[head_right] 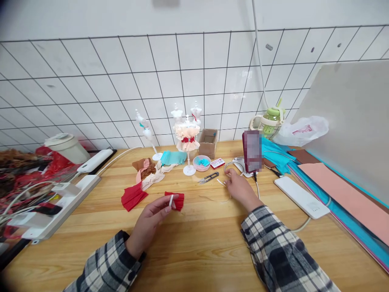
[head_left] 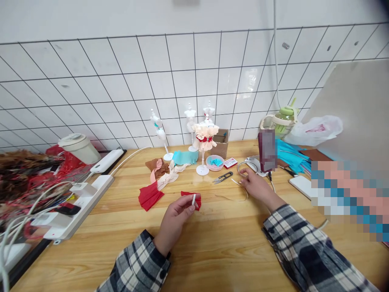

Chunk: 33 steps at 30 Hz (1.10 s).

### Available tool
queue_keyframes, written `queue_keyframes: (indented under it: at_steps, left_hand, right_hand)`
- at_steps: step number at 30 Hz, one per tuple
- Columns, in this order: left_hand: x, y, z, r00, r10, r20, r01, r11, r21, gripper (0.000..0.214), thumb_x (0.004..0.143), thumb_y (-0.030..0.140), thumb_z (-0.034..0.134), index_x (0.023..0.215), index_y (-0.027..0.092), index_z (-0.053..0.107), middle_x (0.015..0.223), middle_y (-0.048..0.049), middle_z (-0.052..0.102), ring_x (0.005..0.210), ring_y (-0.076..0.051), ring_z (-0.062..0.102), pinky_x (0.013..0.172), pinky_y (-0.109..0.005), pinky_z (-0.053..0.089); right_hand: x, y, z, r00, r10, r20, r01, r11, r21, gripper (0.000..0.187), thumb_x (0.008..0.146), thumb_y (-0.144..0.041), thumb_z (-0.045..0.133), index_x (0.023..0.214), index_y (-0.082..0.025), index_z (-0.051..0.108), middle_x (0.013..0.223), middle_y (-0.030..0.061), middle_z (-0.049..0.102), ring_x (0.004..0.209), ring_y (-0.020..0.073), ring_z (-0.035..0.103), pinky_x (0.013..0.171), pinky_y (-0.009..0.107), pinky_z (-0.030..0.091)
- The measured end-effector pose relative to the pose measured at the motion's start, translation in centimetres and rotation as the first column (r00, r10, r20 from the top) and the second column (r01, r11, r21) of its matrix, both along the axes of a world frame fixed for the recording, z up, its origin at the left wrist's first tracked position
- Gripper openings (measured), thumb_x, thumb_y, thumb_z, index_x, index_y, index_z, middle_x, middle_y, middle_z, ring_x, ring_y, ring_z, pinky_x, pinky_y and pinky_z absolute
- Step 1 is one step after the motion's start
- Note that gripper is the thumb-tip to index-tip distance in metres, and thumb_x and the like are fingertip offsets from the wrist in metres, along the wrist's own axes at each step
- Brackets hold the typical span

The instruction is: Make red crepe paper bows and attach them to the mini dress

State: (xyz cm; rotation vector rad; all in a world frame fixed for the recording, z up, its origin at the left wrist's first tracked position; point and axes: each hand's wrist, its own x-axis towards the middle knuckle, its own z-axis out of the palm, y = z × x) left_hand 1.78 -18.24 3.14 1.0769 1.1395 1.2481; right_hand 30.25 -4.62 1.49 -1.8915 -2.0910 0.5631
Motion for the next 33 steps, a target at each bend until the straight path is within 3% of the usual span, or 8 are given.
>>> queue_keyframes:
  at_steps: [6,11,16,20,22,25,29,33]
  left_hand:
    - [0.0,-0.1,0.1,1.000,-0.004,-0.003,0.004,1.000,0.022,0.040,0.074,0.029,0.070,0.113,0.019,0.065,0.101,-0.0082,0.070,0.095,-0.023,0.060,0.089,-0.038,0.044]
    - [-0.2,-0.2,-0.3,0.999,-0.033,-0.031,0.034,0.999,0.040,0.041,0.074,0.028,0.069,0.114,0.019,0.065,0.103,-0.0081,0.068,0.096,-0.023,0.059,0.091,-0.039,0.042]
    - [0.0,-0.2,-0.3,0.993,-0.106,0.042,0.105,0.994,0.025,0.046,0.074,0.028,0.068,0.119,0.021,0.061,0.120,-0.0099,0.062,0.107,-0.026,0.056,0.097,-0.043,0.038]
    - [0.4,-0.3,0.2,0.916,-0.257,0.309,0.268,0.963,0.009,0.055,0.074,0.031,0.061,0.127,0.021,0.054,0.140,-0.0089,0.046,0.129,-0.029,0.039,0.105,-0.046,0.030]
    - [0.5,-0.5,0.6,0.844,-0.332,0.422,0.370,0.929,-0.009,0.056,0.077,0.036,0.052,0.130,0.020,0.051,0.145,-0.0075,0.039,0.135,-0.029,0.030,0.107,-0.046,0.028]
    - [0.6,-0.7,1.1,0.781,-0.395,0.484,0.456,0.890,-0.009,0.059,0.079,0.043,0.043,0.132,0.018,0.048,0.148,-0.0073,0.033,0.138,-0.028,0.024,0.109,-0.049,0.024]
    - [0.5,-0.8,1.6,0.737,-0.417,0.532,0.490,0.872,0.004,0.066,0.081,0.049,0.034,0.137,0.015,0.039,0.144,-0.0114,0.038,0.136,-0.028,0.029,0.111,-0.049,0.021]
    - [0.5,-0.7,1.9,0.753,-0.439,0.490,0.503,0.864,0.000,0.071,0.079,0.053,0.033,0.139,0.014,0.035,0.141,-0.0130,0.042,0.136,-0.028,0.028,0.109,-0.048,0.024]
  right_hand:
    - [-0.5,0.6,-0.4,0.985,-0.061,0.159,0.075,0.994,-0.079,0.023,0.083,-0.028,0.051,0.103,-0.020,0.053,0.091,0.0088,0.067,0.086,0.0234,0.064,0.067,0.030,0.039]
    - [-0.3,0.2,0.6,0.946,-0.166,0.277,0.186,0.981,-0.047,0.037,0.078,-0.045,0.057,0.104,-0.019,0.053,0.095,0.0135,0.066,0.089,0.0295,0.063,0.068,0.035,0.041]
    - [-0.8,-2.2,2.9,0.932,-0.227,0.283,0.168,0.961,0.219,0.040,0.081,-0.054,0.052,0.095,-0.017,0.059,0.093,0.0136,0.065,0.092,0.0313,0.059,0.072,0.040,0.043]
    - [-3.6,-5.0,3.9,0.966,0.178,0.189,-0.259,0.717,0.647,0.024,0.090,-0.032,0.047,0.105,-0.018,0.060,0.094,0.0093,0.064,0.091,0.0235,0.056,0.081,0.036,0.042]
    - [-5.4,-6.5,3.7,0.861,0.446,0.243,-0.472,0.525,0.708,0.022,0.090,-0.025,0.049,0.109,-0.023,0.061,0.092,0.0065,0.065,0.086,0.0198,0.056,0.079,0.034,0.042]
    - [-7.5,-8.0,3.2,0.715,0.595,0.367,-0.628,0.317,0.711,0.030,0.088,-0.019,0.052,0.116,-0.029,0.058,0.100,0.0047,0.065,0.085,0.0184,0.055,0.078,0.035,0.041]
    - [-8.4,-8.6,2.6,0.680,0.613,0.403,-0.632,0.211,0.746,0.027,0.085,-0.014,0.055,0.108,-0.028,0.061,0.098,0.0027,0.066,0.084,0.0173,0.055,0.079,0.036,0.039]
    - [-8.0,-8.6,2.3,0.718,0.602,0.349,-0.582,0.244,0.776,0.018,0.087,-0.017,0.054,0.098,-0.027,0.063,0.085,0.0001,0.066,0.078,0.0149,0.055,0.077,0.034,0.037]
